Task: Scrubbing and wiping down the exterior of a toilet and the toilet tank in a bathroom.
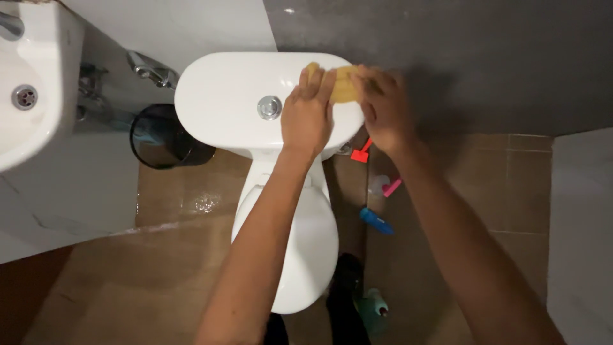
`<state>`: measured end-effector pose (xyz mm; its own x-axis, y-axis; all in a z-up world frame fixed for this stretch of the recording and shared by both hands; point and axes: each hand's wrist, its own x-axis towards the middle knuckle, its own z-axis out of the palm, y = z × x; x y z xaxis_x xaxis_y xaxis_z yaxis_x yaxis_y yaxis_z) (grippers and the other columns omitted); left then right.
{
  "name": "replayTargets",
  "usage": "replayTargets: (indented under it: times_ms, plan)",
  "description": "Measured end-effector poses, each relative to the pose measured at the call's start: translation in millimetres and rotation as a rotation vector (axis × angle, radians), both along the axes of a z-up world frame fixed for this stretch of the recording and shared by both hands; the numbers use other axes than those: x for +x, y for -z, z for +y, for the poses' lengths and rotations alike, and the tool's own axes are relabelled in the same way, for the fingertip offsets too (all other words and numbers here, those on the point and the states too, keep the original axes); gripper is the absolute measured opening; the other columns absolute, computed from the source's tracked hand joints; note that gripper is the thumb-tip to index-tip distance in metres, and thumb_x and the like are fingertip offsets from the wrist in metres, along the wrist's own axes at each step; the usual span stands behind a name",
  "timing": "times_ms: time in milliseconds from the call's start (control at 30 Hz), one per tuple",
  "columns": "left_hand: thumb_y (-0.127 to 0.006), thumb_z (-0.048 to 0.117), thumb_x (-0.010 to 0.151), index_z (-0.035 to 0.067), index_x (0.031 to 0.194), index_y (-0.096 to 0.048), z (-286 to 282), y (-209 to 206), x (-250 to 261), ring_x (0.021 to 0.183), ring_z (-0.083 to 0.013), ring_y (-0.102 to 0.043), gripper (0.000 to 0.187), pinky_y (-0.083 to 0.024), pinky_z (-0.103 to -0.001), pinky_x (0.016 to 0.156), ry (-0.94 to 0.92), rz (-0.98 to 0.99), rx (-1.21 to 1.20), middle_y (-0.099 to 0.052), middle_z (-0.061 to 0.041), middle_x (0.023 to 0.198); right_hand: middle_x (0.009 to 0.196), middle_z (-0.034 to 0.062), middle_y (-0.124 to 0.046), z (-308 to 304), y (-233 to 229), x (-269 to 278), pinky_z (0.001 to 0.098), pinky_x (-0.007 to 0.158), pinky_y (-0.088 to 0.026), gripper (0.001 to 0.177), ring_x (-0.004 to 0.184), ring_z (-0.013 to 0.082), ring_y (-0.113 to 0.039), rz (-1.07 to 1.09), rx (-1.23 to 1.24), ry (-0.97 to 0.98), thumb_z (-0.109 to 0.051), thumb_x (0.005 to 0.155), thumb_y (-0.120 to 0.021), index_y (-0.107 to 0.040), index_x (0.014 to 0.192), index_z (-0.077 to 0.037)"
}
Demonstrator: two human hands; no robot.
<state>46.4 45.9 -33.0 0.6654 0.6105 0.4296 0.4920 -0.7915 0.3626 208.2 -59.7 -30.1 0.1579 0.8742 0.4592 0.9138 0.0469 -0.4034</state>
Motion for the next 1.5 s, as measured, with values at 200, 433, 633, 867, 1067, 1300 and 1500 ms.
replayTargets:
  times_ms: [200, 433, 633, 867, 1067, 1300, 1500]
  plan:
    - [-0.07, 0.007, 0.093, 0.003, 0.136, -0.064, -56, -16, -27, 0.138, -0.0381, -0.056, 0.044, -0.049, -0.046, 0.103, 0.001, -0.078, -0.018, -0.063, -0.017, 0.141, 0.141, 0.0115, -0.063, -38, -10, -18, 0.0448, 0.112, -0.045, 0.035, 0.13, 0.0344, -0.059, 0.129, 0.193, -0.135, 0.004, 0.098, -0.065, -0.068, 0.132, -0.006]
    - [-0.069, 0.001, 0.092, 0.008, 0.134, -0.068, -100, -3, -40, 0.14, -0.0338, -0.057, 0.042, -0.048, -0.043, 0.107, -0.092, -0.104, -0.004, -0.065, -0.014, 0.142, 0.138, 0.0119, -0.064, -65, 11, -32, 0.0448, 0.11, -0.048, 0.033, 0.126, 0.0354, -0.059, 0.178, 0.282, -0.114, 0.006, 0.094, -0.073, -0.072, 0.124, -0.007]
    - [-0.068, 0.0, 0.091, 0.007, 0.135, -0.069, -113, 10, -50, 0.14, -0.0339, -0.056, 0.045, -0.048, -0.044, 0.108, -0.09, -0.089, 0.037, -0.064, -0.016, 0.143, 0.137, 0.0126, -0.064, -77, 24, -38, 0.0468, 0.112, -0.047, 0.033, 0.127, 0.037, -0.057, 0.167, 0.242, -0.107, 0.005, 0.091, -0.073, -0.074, 0.122, -0.007]
    - [-0.065, -0.006, 0.089, 0.007, 0.136, -0.07, -120, 17, -65, 0.141, -0.0326, -0.056, 0.049, -0.048, -0.043, 0.108, -0.08, -0.059, 0.09, -0.065, -0.015, 0.143, 0.136, 0.0097, -0.064, -86, 39, -62, 0.0449, 0.11, -0.048, 0.025, 0.125, 0.0353, -0.056, 0.176, 0.308, -0.033, 0.003, 0.098, -0.074, -0.074, 0.12, -0.009]
    - [-0.063, -0.006, 0.088, 0.004, 0.138, -0.066, -115, 4, -91, 0.142, -0.0354, -0.055, 0.051, -0.048, -0.045, 0.109, -0.03, -0.031, 0.097, -0.062, -0.017, 0.146, 0.137, 0.0111, -0.064, -93, 16, -78, 0.0457, 0.108, -0.048, 0.034, 0.125, 0.0344, -0.057, 0.113, 0.219, -0.03, 0.003, 0.094, -0.074, -0.073, 0.126, -0.007]
    - [-0.061, -0.006, 0.09, 0.003, 0.143, -0.06, -66, -21, -93, 0.146, -0.0381, -0.049, 0.053, -0.046, -0.047, 0.112, -0.05, -0.03, 0.14, -0.057, -0.016, 0.151, 0.139, 0.0111, -0.059, -50, -18, -87, 0.0463, 0.109, -0.046, 0.043, 0.127, 0.0355, -0.052, -0.03, 0.178, -0.035, 0.002, 0.096, -0.07, -0.068, 0.138, -0.009]
    - [-0.06, -0.009, 0.087, 0.001, 0.143, -0.061, -45, -7, -118, 0.141, -0.04, -0.051, 0.057, -0.046, -0.047, 0.111, -0.009, -0.022, 0.085, -0.059, -0.017, 0.148, 0.137, 0.0086, -0.06, -29, 9, -105, 0.0451, 0.108, -0.047, 0.038, 0.125, 0.0343, -0.052, -0.044, 0.079, 0.004, 0.0, 0.099, -0.069, -0.067, 0.136, -0.011]
